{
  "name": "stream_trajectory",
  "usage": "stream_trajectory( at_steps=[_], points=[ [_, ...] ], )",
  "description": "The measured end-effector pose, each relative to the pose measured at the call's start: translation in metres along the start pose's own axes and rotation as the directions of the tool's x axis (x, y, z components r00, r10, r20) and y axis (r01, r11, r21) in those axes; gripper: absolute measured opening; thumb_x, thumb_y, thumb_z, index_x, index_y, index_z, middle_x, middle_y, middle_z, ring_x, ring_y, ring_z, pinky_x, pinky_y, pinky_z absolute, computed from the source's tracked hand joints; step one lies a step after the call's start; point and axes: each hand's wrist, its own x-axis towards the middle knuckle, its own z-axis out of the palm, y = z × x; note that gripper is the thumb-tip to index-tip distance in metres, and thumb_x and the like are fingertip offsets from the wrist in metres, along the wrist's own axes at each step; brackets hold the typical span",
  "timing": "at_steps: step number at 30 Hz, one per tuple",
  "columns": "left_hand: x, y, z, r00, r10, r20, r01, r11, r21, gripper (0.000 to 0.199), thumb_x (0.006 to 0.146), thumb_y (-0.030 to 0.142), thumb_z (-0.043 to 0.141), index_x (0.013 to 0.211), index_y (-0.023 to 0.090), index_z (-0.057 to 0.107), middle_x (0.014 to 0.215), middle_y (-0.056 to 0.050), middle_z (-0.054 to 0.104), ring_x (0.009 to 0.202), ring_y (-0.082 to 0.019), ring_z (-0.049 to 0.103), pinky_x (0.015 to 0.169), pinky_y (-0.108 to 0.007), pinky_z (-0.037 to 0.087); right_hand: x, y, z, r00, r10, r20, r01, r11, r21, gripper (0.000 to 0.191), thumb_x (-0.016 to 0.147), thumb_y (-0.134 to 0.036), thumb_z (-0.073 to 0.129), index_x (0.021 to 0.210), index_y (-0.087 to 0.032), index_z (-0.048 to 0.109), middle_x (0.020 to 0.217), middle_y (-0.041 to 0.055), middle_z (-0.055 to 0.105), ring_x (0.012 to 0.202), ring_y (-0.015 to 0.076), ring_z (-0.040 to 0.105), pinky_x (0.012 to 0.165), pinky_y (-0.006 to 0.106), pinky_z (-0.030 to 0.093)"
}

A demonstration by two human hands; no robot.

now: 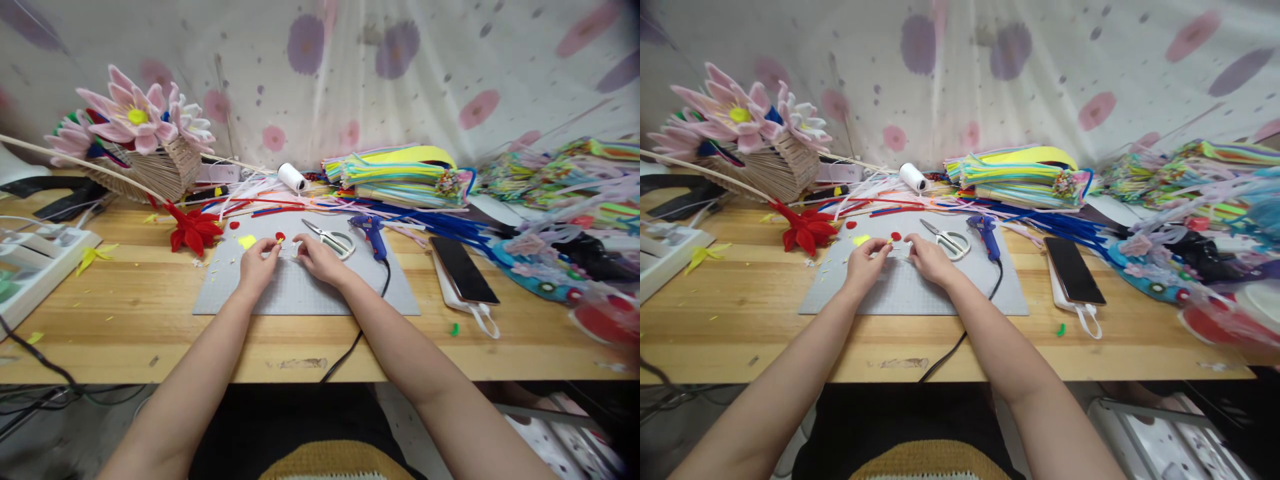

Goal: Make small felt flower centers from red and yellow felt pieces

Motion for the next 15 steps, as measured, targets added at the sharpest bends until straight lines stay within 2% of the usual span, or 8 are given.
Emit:
stream_trajectory(
  at_steps=[3,7,11,15],
  points=[
    [0.001,-0.004,0.000,0.998,0.056,-0.017,-0.056,0.998,0.013,0.022,0.071,0.037,0.061,0.084,0.020,0.066,0.092,-0.005,0.066,0.089,-0.018,0.060,0.066,-0.025,0.050,0.000,0.000,0.000,1.000,-0.006,0.015,0.004,0.994,0.112,0.039,0.076,-0.009,0.047,0.113,-0.020,0.044,0.083,0.0000,0.061,0.074,0.0125,0.056,0.073,0.027,0.041],
    [0.000,-0.003,0.003,0.998,0.036,0.055,-0.034,0.999,-0.025,0.023,0.071,0.038,0.060,0.082,0.019,0.066,0.089,-0.006,0.066,0.084,-0.018,0.061,0.058,-0.024,0.049,0.003,0.002,0.002,0.999,0.016,-0.028,-0.006,0.948,0.317,0.038,0.075,-0.011,0.049,0.111,-0.021,0.042,0.083,-0.0011,0.059,0.068,0.0102,0.056,0.071,0.027,0.043],
    [-0.003,0.008,0.005,0.982,-0.093,0.164,0.120,0.979,-0.162,0.029,0.066,0.041,0.065,0.080,0.016,0.065,0.076,-0.006,0.066,0.074,-0.019,0.063,0.046,-0.022,0.045,0.005,0.003,0.006,0.994,0.075,-0.080,-0.022,0.849,0.527,0.040,0.073,-0.019,0.054,0.109,-0.023,0.037,0.091,-0.0015,0.051,0.059,0.0072,0.057,0.060,0.024,0.046],
    [-0.006,0.018,0.005,0.929,-0.227,0.291,0.300,0.925,-0.235,0.035,0.057,0.042,0.072,0.078,0.014,0.065,0.076,-0.007,0.068,0.073,-0.021,0.066,0.043,-0.021,0.044,0.005,0.002,0.008,0.985,0.098,-0.143,0.000,0.826,0.564,0.040,0.072,-0.022,0.057,0.106,-0.023,0.037,0.090,-0.0023,0.049,0.055,0.0059,0.056,0.055,0.023,0.045]
  ],
)
